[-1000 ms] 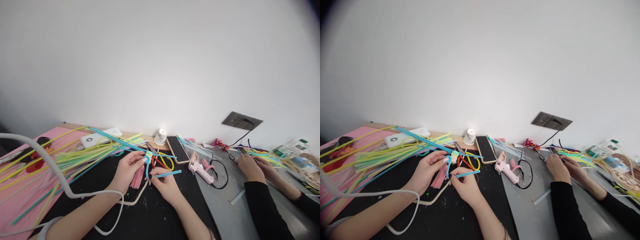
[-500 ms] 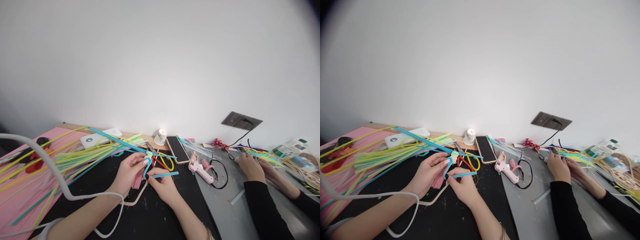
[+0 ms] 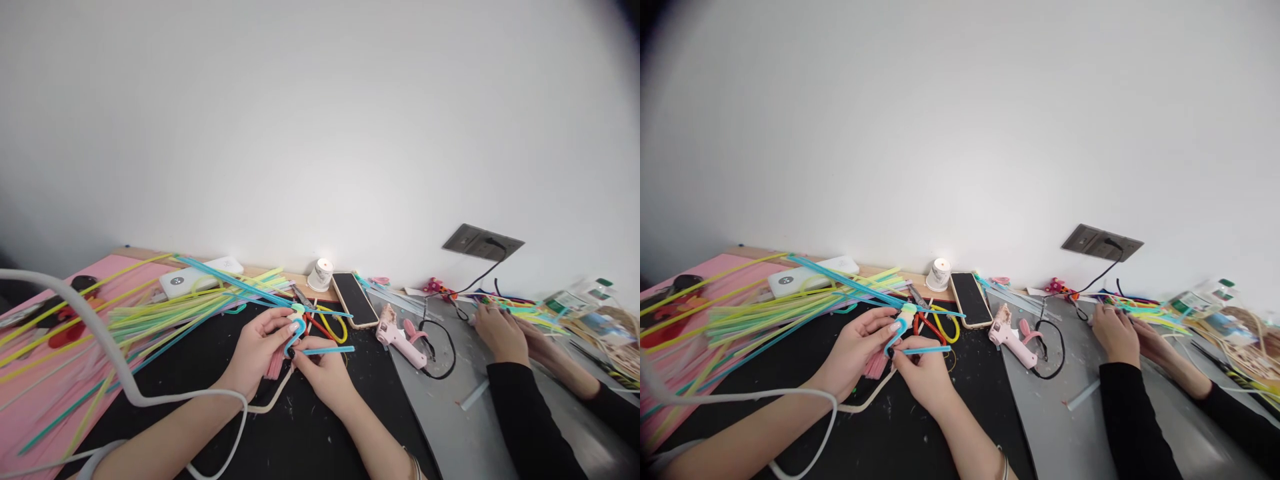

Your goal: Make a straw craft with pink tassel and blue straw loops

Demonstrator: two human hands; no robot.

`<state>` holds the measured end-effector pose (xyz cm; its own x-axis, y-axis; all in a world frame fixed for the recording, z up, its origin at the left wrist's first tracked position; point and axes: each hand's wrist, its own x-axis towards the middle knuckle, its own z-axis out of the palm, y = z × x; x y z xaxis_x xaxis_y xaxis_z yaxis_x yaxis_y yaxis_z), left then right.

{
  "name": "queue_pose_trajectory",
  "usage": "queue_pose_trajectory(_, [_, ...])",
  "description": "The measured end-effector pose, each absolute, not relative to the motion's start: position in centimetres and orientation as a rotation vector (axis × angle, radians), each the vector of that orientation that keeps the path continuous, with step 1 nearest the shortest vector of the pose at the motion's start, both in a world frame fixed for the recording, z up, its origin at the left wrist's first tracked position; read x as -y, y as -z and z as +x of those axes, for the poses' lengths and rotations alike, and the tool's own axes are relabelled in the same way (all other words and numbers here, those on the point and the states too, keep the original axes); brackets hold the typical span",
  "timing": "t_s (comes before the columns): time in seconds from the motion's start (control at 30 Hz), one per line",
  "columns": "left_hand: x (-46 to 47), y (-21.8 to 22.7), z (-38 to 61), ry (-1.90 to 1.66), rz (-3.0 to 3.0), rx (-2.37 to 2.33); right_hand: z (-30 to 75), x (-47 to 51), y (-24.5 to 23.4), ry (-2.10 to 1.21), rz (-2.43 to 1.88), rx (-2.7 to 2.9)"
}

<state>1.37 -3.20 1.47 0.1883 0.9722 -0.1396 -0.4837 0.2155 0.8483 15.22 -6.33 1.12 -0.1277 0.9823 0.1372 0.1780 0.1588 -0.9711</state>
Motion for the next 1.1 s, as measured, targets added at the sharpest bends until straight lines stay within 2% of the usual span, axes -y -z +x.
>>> queue_pose_trajectory(0.77, [3.0, -2.1, 1.2, -1.235, 0.736, -0.804, 15.8, 6.2, -1.9, -1.066, -1.210, 1.472])
queue_pose_trajectory(0.97, [2.2, -1.8, 0.8, -1.310, 0.829, -0.898, 18.8, 5.8, -2.4, -0.680, -1.286, 1.281])
queue_pose_trajectory(1.1, [2.4, -1.7, 0.9, -1.234, 0.936, -0.931, 19.0, 5.9, -2.3, -0.435, -1.306, 1.473])
